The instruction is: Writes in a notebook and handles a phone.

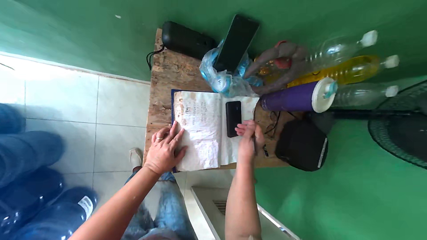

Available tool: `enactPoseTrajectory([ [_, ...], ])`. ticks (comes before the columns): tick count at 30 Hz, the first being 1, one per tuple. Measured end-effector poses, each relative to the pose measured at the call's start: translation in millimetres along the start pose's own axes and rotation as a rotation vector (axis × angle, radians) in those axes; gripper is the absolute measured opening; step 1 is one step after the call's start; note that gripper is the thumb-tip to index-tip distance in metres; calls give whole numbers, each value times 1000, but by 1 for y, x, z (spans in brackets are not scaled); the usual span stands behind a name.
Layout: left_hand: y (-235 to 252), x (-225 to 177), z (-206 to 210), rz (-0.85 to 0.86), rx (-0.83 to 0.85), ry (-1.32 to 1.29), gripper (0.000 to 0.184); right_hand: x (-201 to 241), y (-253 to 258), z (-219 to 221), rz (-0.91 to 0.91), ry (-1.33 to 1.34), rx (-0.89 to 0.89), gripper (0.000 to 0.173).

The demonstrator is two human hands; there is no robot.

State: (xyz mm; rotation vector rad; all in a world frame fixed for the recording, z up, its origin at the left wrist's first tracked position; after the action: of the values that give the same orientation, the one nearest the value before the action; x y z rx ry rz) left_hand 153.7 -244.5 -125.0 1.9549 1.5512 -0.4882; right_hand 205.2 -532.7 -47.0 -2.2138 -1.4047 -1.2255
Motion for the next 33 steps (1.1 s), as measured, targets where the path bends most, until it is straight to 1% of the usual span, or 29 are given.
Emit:
enactPoseTrajectory([
  [1, 0, 0, 0, 0, 2, -3, 58, -10, 5, -3, 24, -101, 23, 33],
  [2, 0, 0, 0, 0, 0, -7, 58, -19, 9, -1, 73, -220, 75, 43],
  [3, 1, 1, -1, 1, -1, -8, 58, -28, 11, 5, 140, -327, 147, 62],
  [4, 2, 1, -1, 2, -4, -12, 57, -35, 12, 11, 174, -408, 195, 79],
  [5, 2, 2, -2, 3, -5, -20, 57, -40, 11, 17, 189, -464, 226, 89],
  [6, 2, 2, -2, 4, -8, -30, 57, -42, 11, 22, 189, -513, 252, 94],
  [8, 2, 3, -3, 13, -24, -38, 56, -39, 12, 28, 170, -566, 288, 95],
  [11, 2, 4, -4, 20, -39, -27, 56, -39, 15, 31, 161, -579, 345, 93],
  [14, 3, 2, -5, 7, -29, -1, 57, -30, 20, 30, 158, -553, 385, 98],
  [15, 3, 1, -5, 2, -20, 11, 58, -19, 24, 29, 126, -507, 363, 96],
  [16, 2, 1, -5, -2, -16, 22, 58, -4, 27, 29, 63, -441, 322, 88],
  [19, 2, -1, -5, 4, -33, 50, 58, 53, 39, 41, -224, -212, 175, 49],
  [20, 2, -1, -6, 12, -45, 56, 58, 69, 45, 49, -290, -157, 140, 41],
  [21, 2, -1, -6, 18, -54, 60, 58, 83, 52, 59, -325, -122, 120, 40],
  [23, 3, -1, -7, 20, -69, 65, 58, 104, 72, 79, -340, -85, 74, 50],
  [25, 2, -1, -8, 20, -80, 70, 58, 110, 95, 100, -253, -96, 16, 65],
  [27, 2, -2, -9, 18, -84, 79, 57, 106, 112, 117, -112, -128, -25, 83],
  [29, 2, -2, -9, 18, -90, 85, 57, 99, 120, 129, -15, -136, -72, 98],
  [31, 2, -2, -9, 15, -95, 77, 57, 97, 123, 139, 41, -167, -111, 111],
  [33, 3, -2, -9, 19, -95, 79, 58, 93, 125, 150, 98, -249, -113, 118],
])
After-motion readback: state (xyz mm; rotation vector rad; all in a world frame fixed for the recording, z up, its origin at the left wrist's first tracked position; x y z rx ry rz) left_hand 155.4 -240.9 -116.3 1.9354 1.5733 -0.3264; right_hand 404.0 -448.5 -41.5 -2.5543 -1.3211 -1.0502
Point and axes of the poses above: each hand's wrist, its own y-axis towards the middle knuckle, its own z-axis out of the palm, x = y × z, the point moved 10 cm from there along y, towards the middle knuckle, and after that the axes turned 7 degrees about -x, right-handed, at the moved point
